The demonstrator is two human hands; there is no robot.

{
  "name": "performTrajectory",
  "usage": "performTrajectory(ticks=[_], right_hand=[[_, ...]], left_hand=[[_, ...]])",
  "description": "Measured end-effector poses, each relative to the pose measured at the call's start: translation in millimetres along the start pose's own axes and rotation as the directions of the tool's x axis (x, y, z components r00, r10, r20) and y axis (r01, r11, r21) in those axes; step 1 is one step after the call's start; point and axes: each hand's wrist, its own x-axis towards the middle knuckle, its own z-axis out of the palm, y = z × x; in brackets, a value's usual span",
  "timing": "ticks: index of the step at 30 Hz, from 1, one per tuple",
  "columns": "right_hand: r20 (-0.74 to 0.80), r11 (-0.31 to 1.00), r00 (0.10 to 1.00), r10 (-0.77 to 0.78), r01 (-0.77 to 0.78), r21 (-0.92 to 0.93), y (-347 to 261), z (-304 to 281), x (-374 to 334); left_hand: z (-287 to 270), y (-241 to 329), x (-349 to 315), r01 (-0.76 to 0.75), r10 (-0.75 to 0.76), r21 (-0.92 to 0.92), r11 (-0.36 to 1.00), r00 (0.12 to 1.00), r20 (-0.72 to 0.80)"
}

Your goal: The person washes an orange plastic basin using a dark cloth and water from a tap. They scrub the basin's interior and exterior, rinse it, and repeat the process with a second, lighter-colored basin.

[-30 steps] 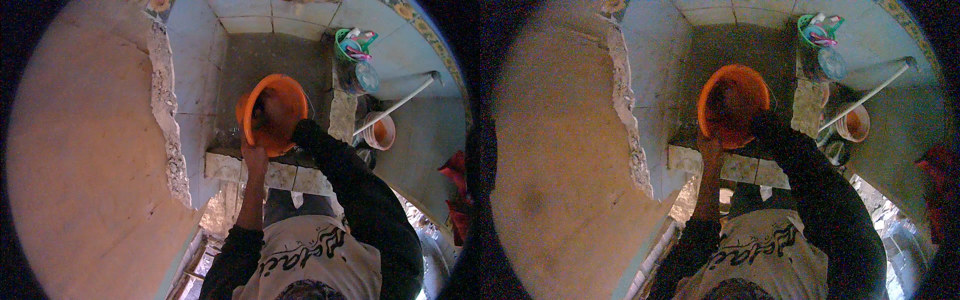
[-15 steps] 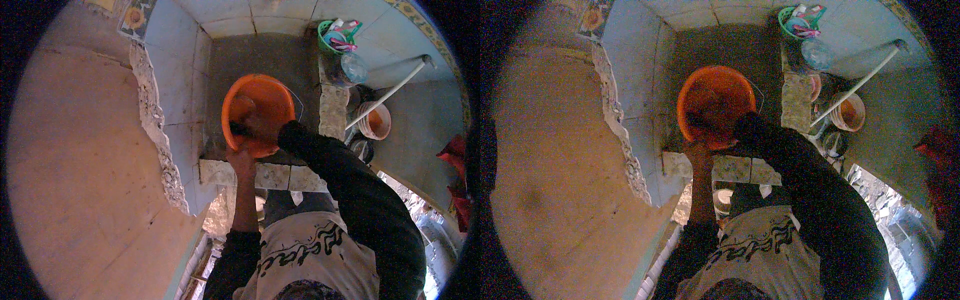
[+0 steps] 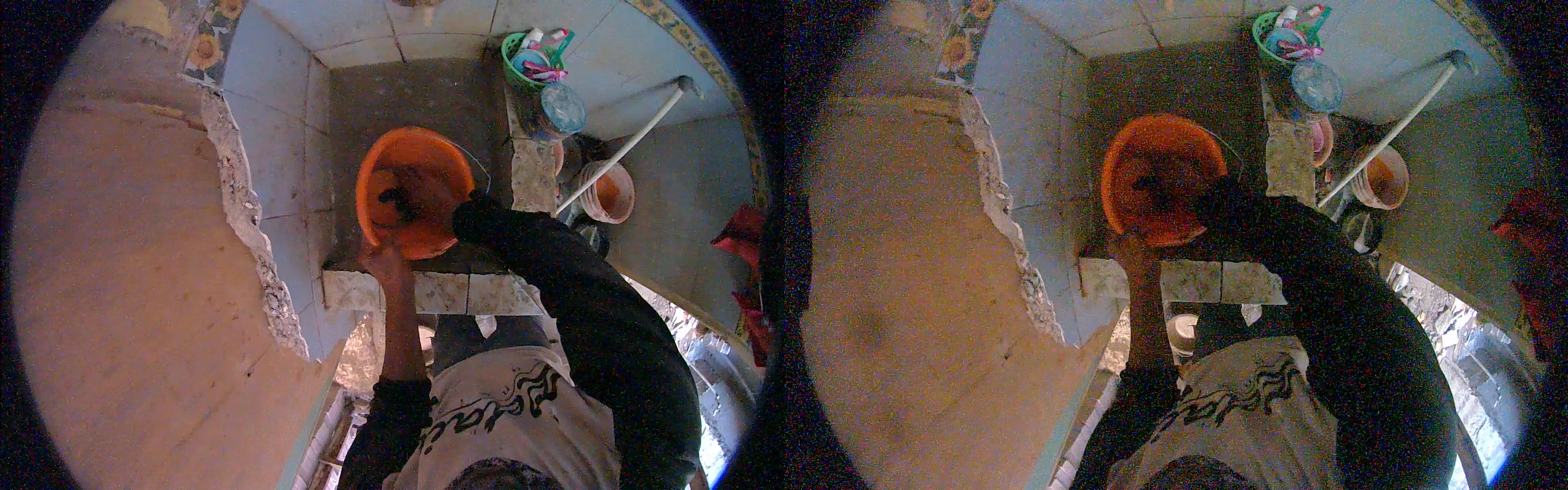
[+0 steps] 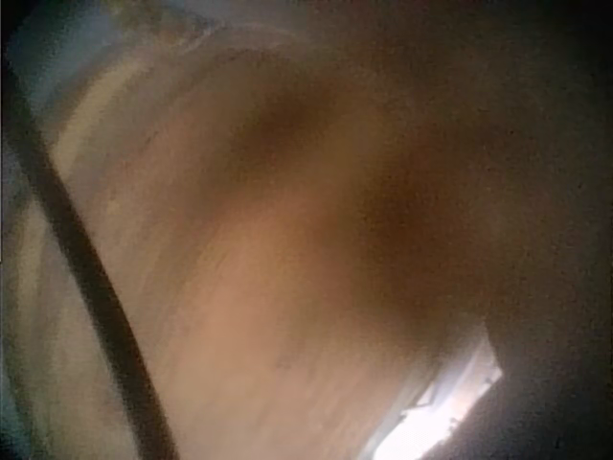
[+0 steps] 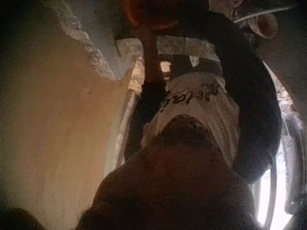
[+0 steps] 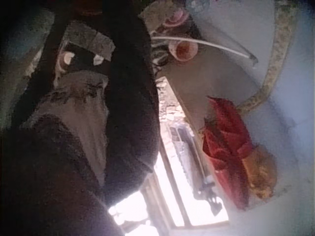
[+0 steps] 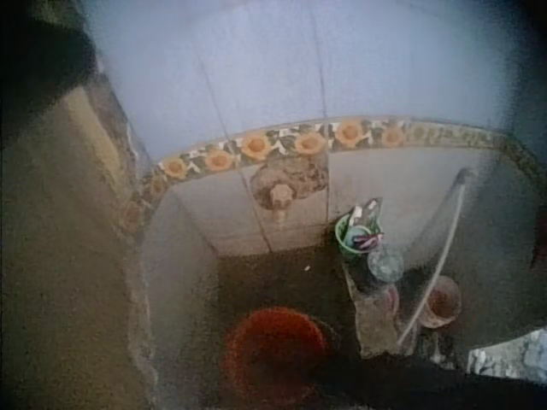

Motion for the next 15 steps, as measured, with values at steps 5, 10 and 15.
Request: performTrajectory(ticks=[5,10,15], right_hand=[[0.160,0.830,0.987,0.014,-0.101,0.549,-32.1,-24.3,-16.3],[0.049,0.990,0.990,-0.134,0.136,-0.029,-39.4,-40.0,6.0],[0.272,0.748,0.957,0.104,-0.255,0.612,12.7,-60.4,38.0]], left_hand=[[12.2,24.3,-3.7,0.264,-0.267,-0.053,0.963,0.962,-0.059],[10.0,49.1,12.0,0.028,-0.031,0.070,0.997,0.999,0.042],[12.7,59.7,17.8,0.071,-0.069,-0.044,0.996,0.996,0.056]])
